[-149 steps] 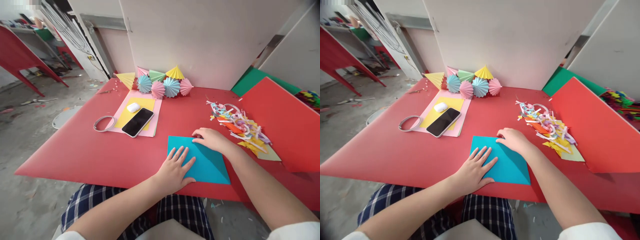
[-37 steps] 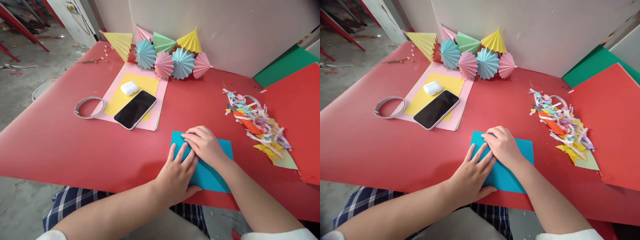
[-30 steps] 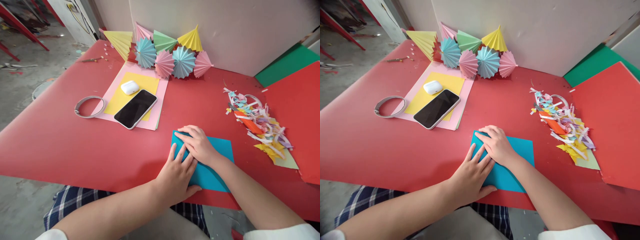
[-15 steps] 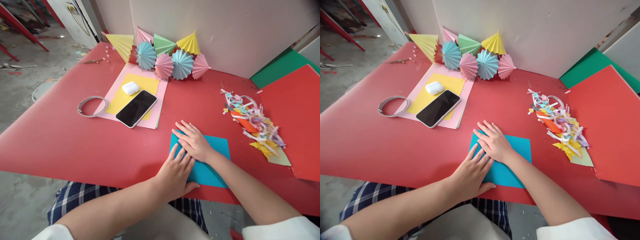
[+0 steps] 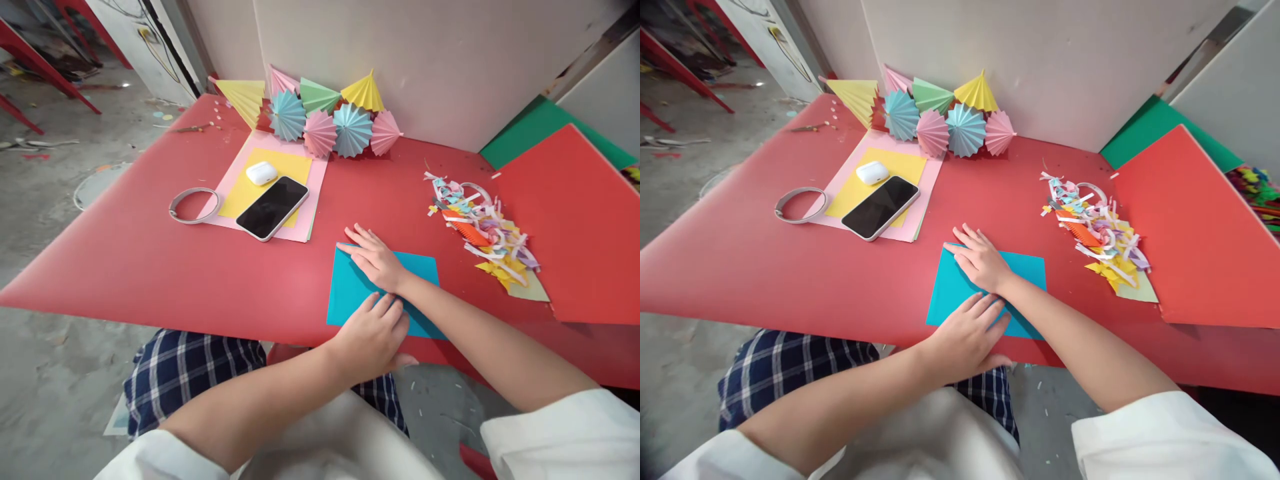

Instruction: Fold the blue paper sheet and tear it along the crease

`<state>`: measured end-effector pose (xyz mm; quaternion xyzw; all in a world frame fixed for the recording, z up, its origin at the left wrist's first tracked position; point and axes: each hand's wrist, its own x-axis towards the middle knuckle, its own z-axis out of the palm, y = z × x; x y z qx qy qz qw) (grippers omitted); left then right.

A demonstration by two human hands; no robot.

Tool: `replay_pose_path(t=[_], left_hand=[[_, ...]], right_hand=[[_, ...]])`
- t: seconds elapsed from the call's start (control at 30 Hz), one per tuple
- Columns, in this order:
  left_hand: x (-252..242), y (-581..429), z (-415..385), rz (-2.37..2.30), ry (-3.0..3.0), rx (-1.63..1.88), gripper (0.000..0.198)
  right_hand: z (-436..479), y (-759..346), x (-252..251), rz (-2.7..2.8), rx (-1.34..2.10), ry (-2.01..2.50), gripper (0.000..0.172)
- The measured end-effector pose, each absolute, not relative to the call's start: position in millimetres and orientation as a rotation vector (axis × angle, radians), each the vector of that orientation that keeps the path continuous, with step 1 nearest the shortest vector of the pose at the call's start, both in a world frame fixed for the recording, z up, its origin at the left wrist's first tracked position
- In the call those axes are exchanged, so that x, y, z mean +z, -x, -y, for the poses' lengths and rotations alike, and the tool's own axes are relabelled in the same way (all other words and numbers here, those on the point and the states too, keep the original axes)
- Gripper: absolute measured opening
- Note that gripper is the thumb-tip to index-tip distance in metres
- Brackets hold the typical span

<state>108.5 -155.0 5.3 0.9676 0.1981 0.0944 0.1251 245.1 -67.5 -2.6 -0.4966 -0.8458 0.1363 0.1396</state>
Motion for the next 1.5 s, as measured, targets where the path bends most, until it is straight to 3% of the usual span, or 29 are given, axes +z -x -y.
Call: replay_pose_path(t=[0.17,0.7,1.5], left_hand=[[-3,-118,159,-0.663,-2.806,0.254,0.086],[-3,-117,202,-0.884,-2.800,0.160,0.084],[25,-24,198,-1.363,-2.938,0.046,0.044]], right_hand=[[66,-246,-8,2.451,0.366,1.426,0.040],[73,-239,-4,2.584,0.149,1.480,0.052],[74,-239,-8,2.566,0.140,1.467,0.054]])
